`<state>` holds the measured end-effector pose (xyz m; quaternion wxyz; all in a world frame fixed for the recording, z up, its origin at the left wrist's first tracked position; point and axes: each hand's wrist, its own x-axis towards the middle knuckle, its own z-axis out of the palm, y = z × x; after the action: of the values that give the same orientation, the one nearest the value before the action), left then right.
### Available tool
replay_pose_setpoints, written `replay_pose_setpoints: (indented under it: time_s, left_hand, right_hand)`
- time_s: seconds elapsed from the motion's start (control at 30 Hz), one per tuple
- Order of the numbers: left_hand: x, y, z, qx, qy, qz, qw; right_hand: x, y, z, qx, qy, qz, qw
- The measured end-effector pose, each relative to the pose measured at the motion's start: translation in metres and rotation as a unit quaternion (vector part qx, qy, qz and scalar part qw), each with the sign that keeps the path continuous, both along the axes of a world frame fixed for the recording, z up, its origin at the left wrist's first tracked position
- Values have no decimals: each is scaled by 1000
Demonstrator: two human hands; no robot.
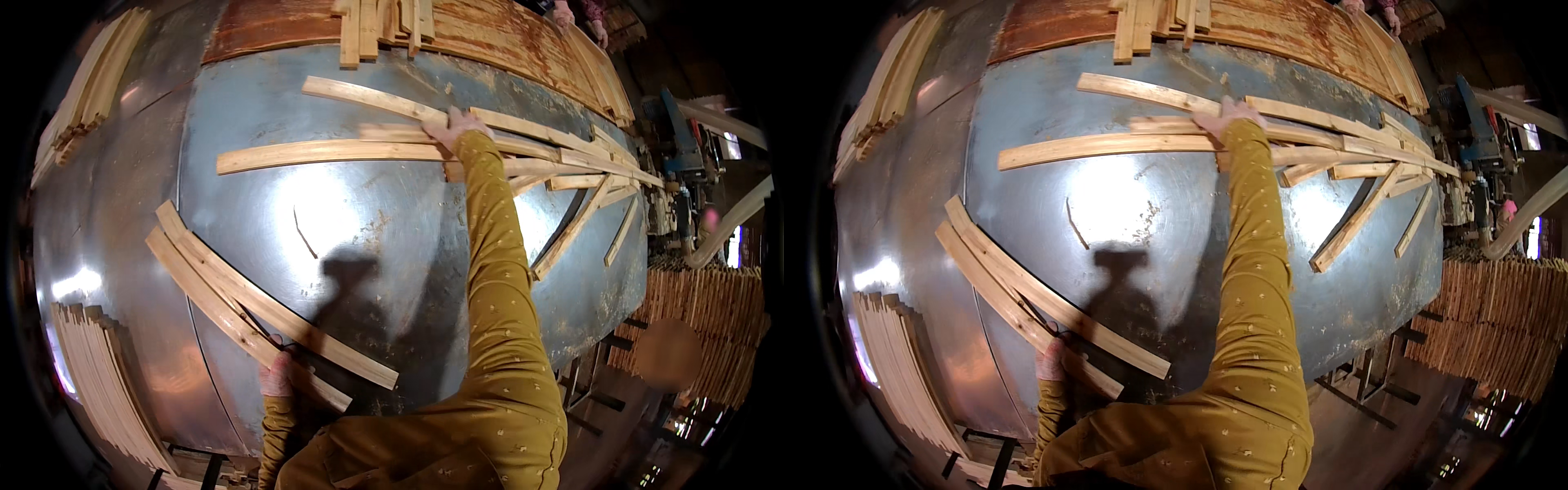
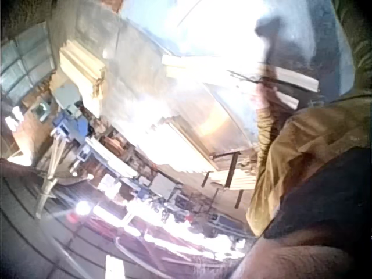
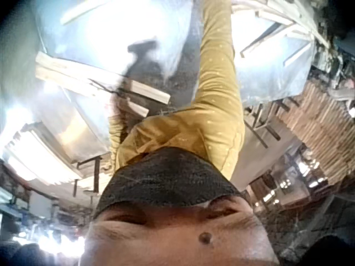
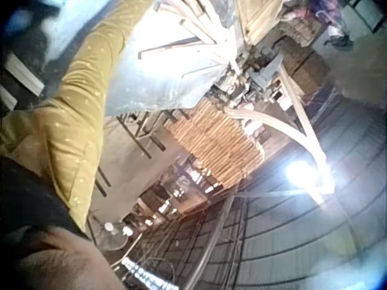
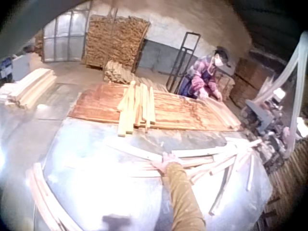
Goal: The person sorts and stacks thin wooden strips on a metal table. They pick up individual strips or small groups, align them, and place them into neat piles. The person occasionally moves stacks to different locations on the table.
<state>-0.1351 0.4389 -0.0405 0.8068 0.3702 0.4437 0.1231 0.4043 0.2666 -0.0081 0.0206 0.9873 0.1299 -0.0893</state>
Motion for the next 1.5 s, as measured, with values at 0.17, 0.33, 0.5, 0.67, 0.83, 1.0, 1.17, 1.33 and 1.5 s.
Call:
replay_pose_setpoints:
  time_s: [0.17,0.33,0.5,0.67,0.83,1.0,1.17,1.33,1.5]
  left_hand:
    - [-10,2,-14,121,77,-73,987]
    - [-10,14,-59,160,47,-66,984]
    - [22,16,-6,157,92,-60,982]
    - [-12,50,-9,10,15,2,1000]
    - [-36,59,3,-1,24,-57,998]
    - [-40,54,-10,-1,6,-19,1000]
    - [-29,49,-25,66,84,24,994]
    - [-7,31,8,86,184,5,979]
    - [-29,0,12,209,294,49,931]
  right_hand:
    - [-39,24,20,-69,176,64,980]
    - [-166,19,17,-76,236,155,956]
    - [-250,0,23,0,198,132,971]
    - [-312,-111,13,-45,9,165,985]
    - [-361,-175,25,-153,166,105,968]
    - [-423,-175,37,101,65,50,991]
    - [-270,-56,94,159,23,-84,984]
    - [-135,17,136,116,-135,-9,984]
    - [-311,-35,10,-58,38,206,976]
